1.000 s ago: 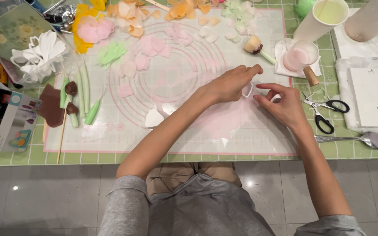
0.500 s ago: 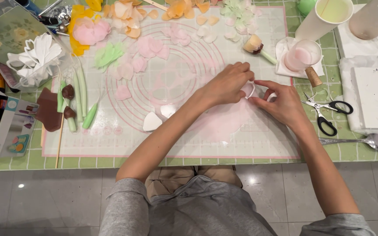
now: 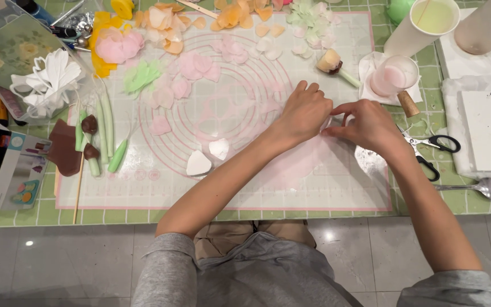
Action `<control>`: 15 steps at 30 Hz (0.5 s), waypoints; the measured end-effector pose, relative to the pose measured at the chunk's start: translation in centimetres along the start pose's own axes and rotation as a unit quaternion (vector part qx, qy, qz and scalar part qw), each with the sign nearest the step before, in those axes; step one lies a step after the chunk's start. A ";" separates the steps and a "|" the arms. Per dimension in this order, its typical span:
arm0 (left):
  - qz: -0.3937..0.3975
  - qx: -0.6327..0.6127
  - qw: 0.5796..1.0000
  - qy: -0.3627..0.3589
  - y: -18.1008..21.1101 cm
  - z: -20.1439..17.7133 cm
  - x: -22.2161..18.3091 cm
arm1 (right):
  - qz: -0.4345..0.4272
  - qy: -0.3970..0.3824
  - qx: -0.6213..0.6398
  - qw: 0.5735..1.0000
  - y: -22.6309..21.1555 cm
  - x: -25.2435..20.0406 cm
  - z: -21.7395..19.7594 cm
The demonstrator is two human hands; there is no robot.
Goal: Cutting out heart shapes from wax and refining them by hand at a candle studio workbench.
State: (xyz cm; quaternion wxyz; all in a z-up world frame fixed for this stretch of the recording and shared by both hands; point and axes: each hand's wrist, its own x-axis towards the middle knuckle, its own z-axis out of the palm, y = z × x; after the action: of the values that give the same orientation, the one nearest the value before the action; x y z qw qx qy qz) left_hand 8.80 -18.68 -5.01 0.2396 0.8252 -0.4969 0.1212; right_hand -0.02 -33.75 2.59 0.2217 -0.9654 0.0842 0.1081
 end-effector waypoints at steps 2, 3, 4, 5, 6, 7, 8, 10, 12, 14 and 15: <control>-0.010 -0.007 1.000 -0.021 0.0 -0.1 0.7 | -0.007 -0.006 -0.030 1.000 0.5 1.1 0.2; -0.019 -0.016 0.999 -0.043 0.1 -0.1 1.1 | -0.012 -0.013 -0.060 0.998 0.8 1.6 0.3; -0.019 -0.017 0.999 -0.043 0.3 -0.2 1.3 | -0.011 -0.015 -0.060 0.998 0.7 1.8 0.2; -0.025 -0.024 0.998 -0.053 0.4 -0.4 1.6 | -0.016 -0.024 -0.075 0.997 0.5 2.1 0.0; -0.030 -0.031 0.997 -0.063 0.5 -0.6 1.9 | -0.021 -0.033 -0.091 0.995 0.4 2.4 -0.1; -0.030 -0.030 0.997 -0.063 0.4 -0.4 2.1 | -0.021 -0.033 -0.090 0.995 0.3 2.5 -0.1; -0.033 -0.021 0.996 -0.077 0.3 -0.3 2.2 | -0.028 -0.035 -0.090 0.995 0.3 2.6 -0.2; -0.036 -0.013 0.995 -0.091 0.4 -0.1 2.5 | -0.036 -0.037 -0.090 0.995 0.4 2.8 -0.2; -0.025 -0.016 0.997 -0.068 0.4 -0.2 2.7 | -0.018 -0.055 -0.075 0.996 0.8 3.1 -0.2; -0.036 -0.019 0.995 -0.088 0.9 -0.2 2.5 | -0.015 -0.058 -0.083 0.995 0.9 3.2 0.2; -0.044 -0.021 0.993 -0.103 1.1 -0.2 2.7 | -0.013 -0.056 -0.095 0.994 1.0 3.4 0.1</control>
State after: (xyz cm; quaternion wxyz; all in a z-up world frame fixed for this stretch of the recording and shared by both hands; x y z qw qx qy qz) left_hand 9.13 -21.02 -3.33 0.2092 0.8492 -0.4846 0.0145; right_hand 3.02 -35.00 1.25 0.1347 -0.9757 0.0482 0.1661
